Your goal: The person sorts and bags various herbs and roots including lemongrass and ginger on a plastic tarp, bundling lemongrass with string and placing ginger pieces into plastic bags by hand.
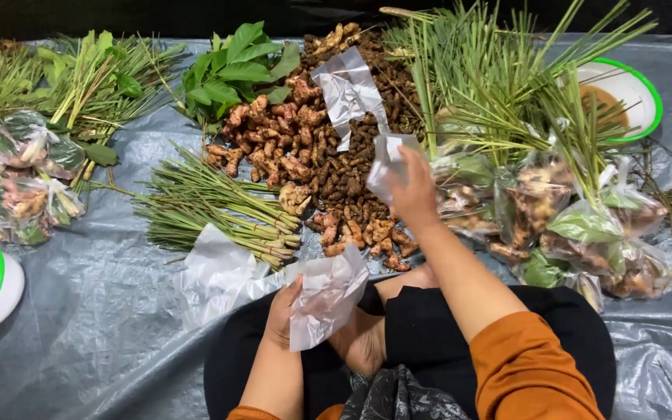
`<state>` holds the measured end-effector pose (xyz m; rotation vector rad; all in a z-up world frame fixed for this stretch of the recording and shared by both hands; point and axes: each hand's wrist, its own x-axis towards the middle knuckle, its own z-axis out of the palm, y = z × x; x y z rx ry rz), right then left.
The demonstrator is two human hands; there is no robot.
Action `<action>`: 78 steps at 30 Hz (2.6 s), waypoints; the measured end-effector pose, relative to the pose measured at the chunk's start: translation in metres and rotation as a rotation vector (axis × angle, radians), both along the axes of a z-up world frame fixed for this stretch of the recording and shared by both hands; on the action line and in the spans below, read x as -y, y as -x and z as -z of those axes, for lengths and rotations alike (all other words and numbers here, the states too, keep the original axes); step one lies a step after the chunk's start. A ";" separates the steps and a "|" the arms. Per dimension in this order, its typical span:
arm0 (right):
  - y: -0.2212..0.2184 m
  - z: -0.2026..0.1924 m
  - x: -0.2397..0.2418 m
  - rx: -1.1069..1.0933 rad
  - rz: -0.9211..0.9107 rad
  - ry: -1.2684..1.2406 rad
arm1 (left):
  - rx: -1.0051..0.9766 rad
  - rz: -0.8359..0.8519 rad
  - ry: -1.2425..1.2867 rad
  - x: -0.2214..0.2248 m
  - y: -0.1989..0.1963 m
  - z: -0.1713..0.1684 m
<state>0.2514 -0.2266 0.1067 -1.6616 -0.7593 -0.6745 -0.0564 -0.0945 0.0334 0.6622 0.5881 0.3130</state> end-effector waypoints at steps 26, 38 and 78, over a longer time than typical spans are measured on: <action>0.175 -0.009 0.109 -1.340 -0.715 0.272 | -0.133 0.058 -0.137 -0.008 0.006 -0.022; 0.192 0.002 0.110 -1.469 -0.517 -0.387 | -0.552 -0.358 -1.238 0.008 -0.025 -0.036; 0.137 0.000 0.109 0.284 0.048 0.423 | 0.109 -0.352 -2.185 0.094 -0.047 -0.116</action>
